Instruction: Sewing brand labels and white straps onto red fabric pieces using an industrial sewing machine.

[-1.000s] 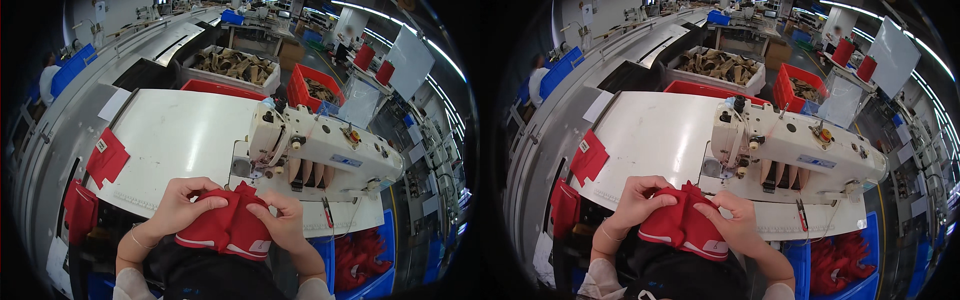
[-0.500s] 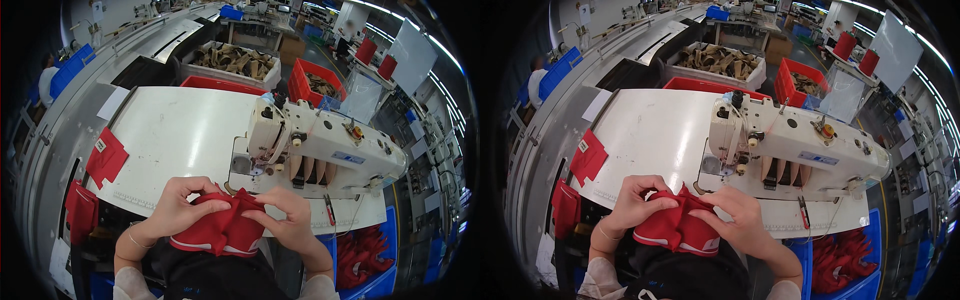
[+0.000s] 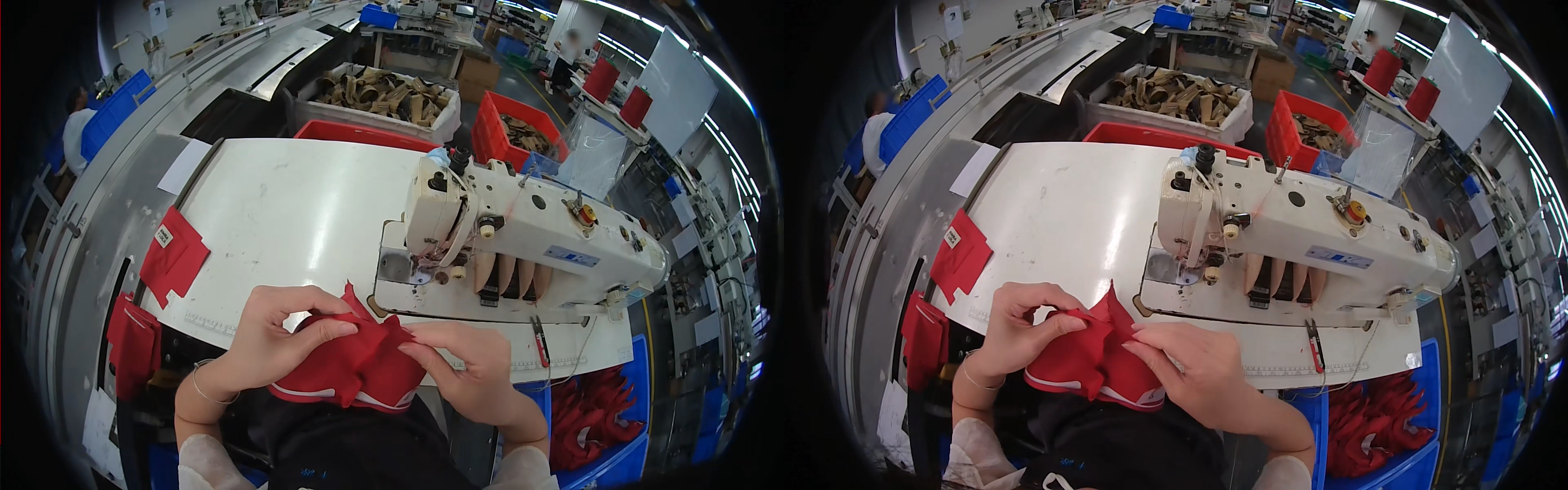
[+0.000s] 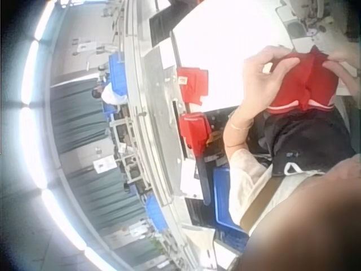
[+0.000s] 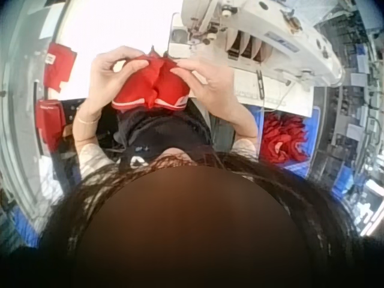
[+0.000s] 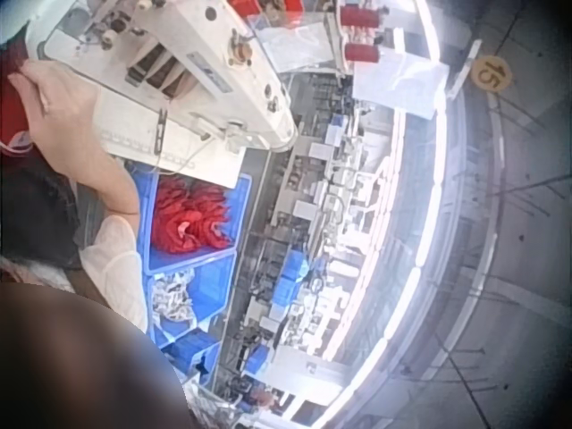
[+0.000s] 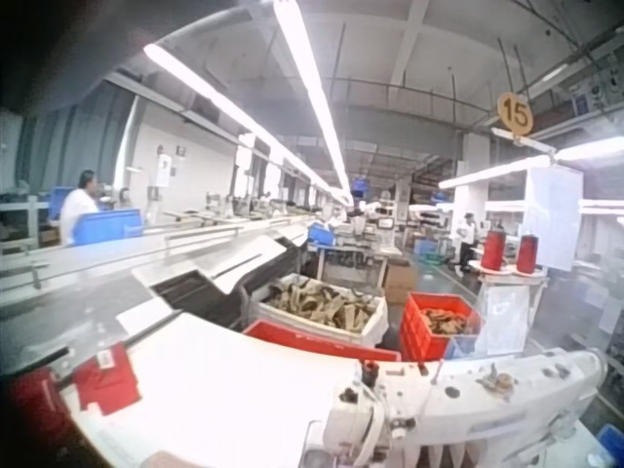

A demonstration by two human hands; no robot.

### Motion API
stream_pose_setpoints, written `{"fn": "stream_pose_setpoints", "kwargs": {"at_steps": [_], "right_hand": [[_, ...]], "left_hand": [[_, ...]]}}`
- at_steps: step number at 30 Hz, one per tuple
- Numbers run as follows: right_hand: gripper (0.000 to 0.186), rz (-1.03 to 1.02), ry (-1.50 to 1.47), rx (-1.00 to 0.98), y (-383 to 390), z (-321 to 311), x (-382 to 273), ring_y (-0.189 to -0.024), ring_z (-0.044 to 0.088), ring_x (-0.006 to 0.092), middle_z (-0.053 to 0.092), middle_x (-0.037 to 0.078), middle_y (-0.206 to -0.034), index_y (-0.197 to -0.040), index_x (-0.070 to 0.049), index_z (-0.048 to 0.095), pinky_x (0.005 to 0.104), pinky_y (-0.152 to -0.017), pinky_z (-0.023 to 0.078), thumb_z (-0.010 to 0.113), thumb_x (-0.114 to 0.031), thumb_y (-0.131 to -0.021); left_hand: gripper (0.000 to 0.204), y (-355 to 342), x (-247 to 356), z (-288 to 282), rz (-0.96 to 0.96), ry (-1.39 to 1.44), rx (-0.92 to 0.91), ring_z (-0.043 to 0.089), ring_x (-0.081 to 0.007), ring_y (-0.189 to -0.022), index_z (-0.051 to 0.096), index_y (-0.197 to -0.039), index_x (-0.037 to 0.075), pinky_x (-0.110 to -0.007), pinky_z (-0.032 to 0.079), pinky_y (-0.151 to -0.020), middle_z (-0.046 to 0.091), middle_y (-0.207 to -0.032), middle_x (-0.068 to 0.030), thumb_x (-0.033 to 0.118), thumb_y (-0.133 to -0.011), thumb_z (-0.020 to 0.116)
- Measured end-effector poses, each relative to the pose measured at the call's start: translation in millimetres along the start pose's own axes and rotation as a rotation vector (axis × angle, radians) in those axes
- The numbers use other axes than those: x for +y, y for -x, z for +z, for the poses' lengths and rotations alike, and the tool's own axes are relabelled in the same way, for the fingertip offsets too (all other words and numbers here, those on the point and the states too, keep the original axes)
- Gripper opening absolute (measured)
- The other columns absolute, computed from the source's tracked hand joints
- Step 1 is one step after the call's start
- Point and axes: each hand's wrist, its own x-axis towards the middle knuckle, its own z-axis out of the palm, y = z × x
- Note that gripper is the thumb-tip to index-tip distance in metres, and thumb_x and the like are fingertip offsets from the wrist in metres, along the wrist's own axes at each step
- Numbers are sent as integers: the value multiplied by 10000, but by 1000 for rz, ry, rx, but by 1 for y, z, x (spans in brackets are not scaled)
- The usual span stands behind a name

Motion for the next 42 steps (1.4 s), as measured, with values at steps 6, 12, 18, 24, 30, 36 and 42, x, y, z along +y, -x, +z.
{"fn": "stream_pose_setpoints", "kwargs": {"at_steps": [6,12,18,24,30,36,42], "right_hand": [[267,-55,-211,234,-19,62,-27,-497,587,194,655,108,-751,-959,50,604,285,-441,443,742,48,-731],[346,39,-173,262,15,123,34,-608,616,187,652,163,-842,-1092,80,601,251,-489,446,643,114,-751],[328,-422,716,-274,73,57,101,-741,598,209,609,106,-828,-967,62,654,284,-708,497,581,-82,-681],[302,-600,755,-423,55,30,139,-885,602,267,614,141,-890,-886,67,653,362,-799,507,585,-124,-662],[316,-484,704,-483,55,30,148,-971,622,304,640,171,-969,-921,62,648,363,-850,512,581,-114,-667],[278,-526,709,-464,54,34,156,-933,621,313,646,183,-921,-857,60,644,379,-819,510,596,-137,-667],[222,-562,825,-466,38,17,161,-953,601,287,629,166,-915,-847,39,647,359,-818,505,592,-100,-682]], "left_hand": [[80,-51,51,-69,-25,-270,-270,627,-150,-677,664,-791,-22,-258,487,-675,669,-725,-88,-37,-721,701],[91,-96,-31,-26,204,-1051,-572,628,-320,-796,644,-766,-2,-414,460,-774,649,-754,-162,63,-800,590],[102,-108,-136,37,-52,-271,-719,604,-240,-694,678,-837,-18,-309,479,-679,659,-776,-134,10,-742,705],[85,-131,-165,66,-41,-120,-578,603,-221,-680,659,-801,-26,-298,478,-674,651,-737,-124,6,-738,707],[153,-138,-163,60,28,-141,-599,579,-291,-743,624,-889,-14,-350,473,-680,626,-816,-148,-44,-744,661],[173,-131,-168,60,47,-251,-555,578,-295,-782,626,-907,-12,-358,467,-714,622,-859,-149,-32,-739,663],[199,-164,-162,72,154,-356,-513,576,-300,-829,629,-927,-10,-368,459,-754,618,-910,-149,-16,-732,666]]}}
